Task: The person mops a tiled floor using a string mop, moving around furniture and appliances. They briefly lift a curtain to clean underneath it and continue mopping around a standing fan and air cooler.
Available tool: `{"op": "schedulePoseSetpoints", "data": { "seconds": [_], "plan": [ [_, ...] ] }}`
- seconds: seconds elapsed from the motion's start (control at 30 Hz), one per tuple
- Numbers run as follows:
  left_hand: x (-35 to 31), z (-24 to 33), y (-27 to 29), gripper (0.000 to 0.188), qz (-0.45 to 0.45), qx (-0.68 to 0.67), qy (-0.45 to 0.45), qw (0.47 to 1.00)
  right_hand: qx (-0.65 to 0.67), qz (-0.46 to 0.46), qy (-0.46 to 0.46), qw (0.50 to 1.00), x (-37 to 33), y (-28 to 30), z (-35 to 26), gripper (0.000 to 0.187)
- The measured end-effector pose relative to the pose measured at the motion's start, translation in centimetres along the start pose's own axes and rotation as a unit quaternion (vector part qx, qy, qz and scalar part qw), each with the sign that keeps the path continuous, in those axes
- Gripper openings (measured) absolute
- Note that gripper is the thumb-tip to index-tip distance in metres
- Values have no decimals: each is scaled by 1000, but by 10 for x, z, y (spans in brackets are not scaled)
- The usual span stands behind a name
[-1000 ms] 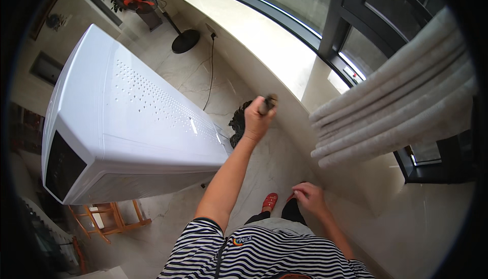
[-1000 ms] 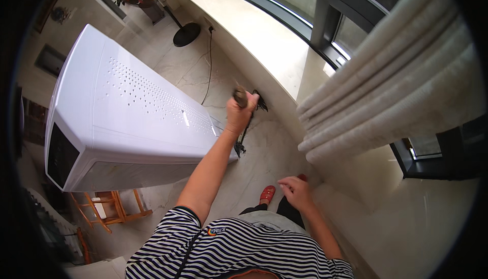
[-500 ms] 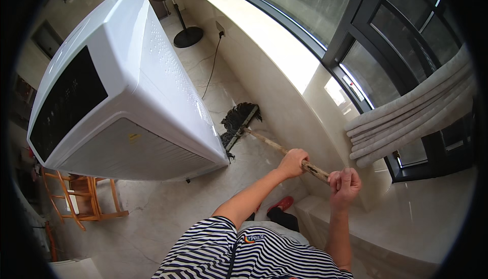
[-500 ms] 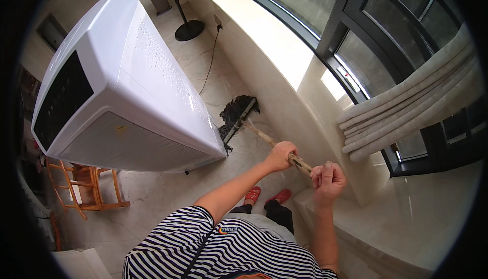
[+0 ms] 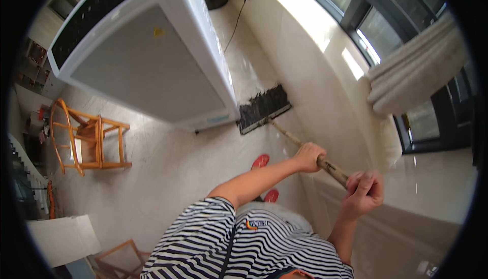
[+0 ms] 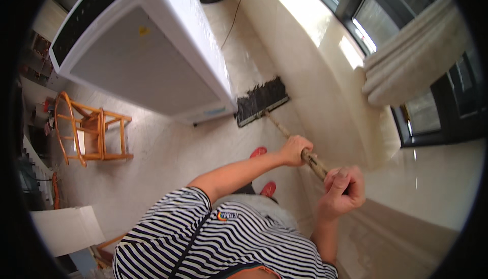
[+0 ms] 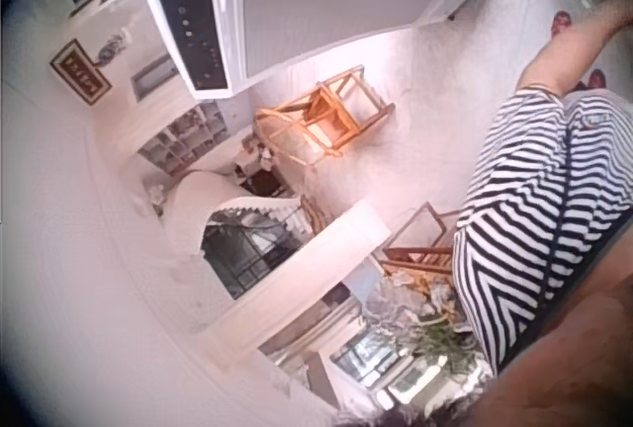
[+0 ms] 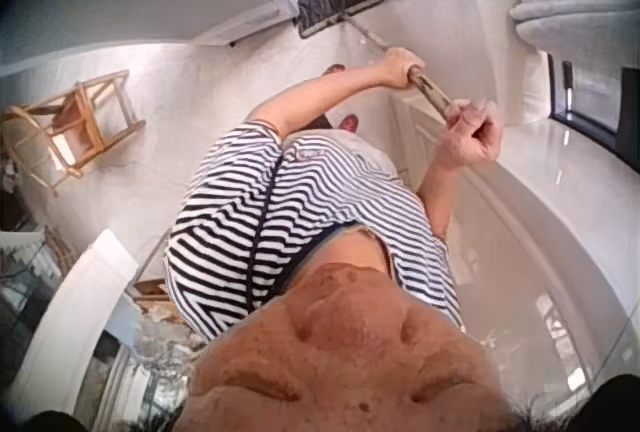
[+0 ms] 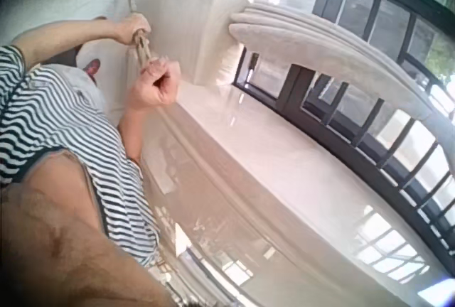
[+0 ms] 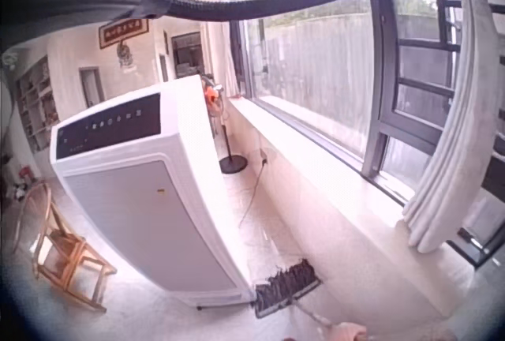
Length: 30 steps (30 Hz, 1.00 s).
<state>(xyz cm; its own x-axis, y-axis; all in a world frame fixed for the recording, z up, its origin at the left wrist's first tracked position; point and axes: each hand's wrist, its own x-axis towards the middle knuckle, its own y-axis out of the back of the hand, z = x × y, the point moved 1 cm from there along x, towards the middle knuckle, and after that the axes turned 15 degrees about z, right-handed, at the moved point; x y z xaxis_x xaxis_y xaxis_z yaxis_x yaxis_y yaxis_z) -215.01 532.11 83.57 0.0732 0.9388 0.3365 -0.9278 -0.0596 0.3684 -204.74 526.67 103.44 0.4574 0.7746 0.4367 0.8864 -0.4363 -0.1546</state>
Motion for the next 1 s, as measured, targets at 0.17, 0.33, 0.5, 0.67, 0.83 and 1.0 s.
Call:
{"op": "schedulePoseSetpoints", "data": {
  "seconds": [0.17, 0.33, 0.5, 0.67, 0.83, 1.0],
  "plan": [
    [-80, -220, 1, 12, -27, -5, 45, 999, 35, -35, 55, 997, -121, -56, 197, 21],
    [-255, -363, 56, 14, -58, -7, 146, 988, 18, -113, 6, 993, -298, -81, 304, 17],
    [-355, -414, 56, 19, -104, 19, 194, 975, 45, -158, -96, 982, -375, -42, 357, 7],
    [-401, -477, 115, 16, -86, 73, 232, 966, 78, -219, -206, 951, -432, -87, 404, 10],
    [-487, -515, 198, 12, -68, 135, 233, 961, 57, -406, -297, 862, -525, -124, 401, 17],
    [-545, -553, 272, 11, -121, 192, 254, 940, -170, -624, -271, 713, -584, -178, 376, 27]
  ]
}}
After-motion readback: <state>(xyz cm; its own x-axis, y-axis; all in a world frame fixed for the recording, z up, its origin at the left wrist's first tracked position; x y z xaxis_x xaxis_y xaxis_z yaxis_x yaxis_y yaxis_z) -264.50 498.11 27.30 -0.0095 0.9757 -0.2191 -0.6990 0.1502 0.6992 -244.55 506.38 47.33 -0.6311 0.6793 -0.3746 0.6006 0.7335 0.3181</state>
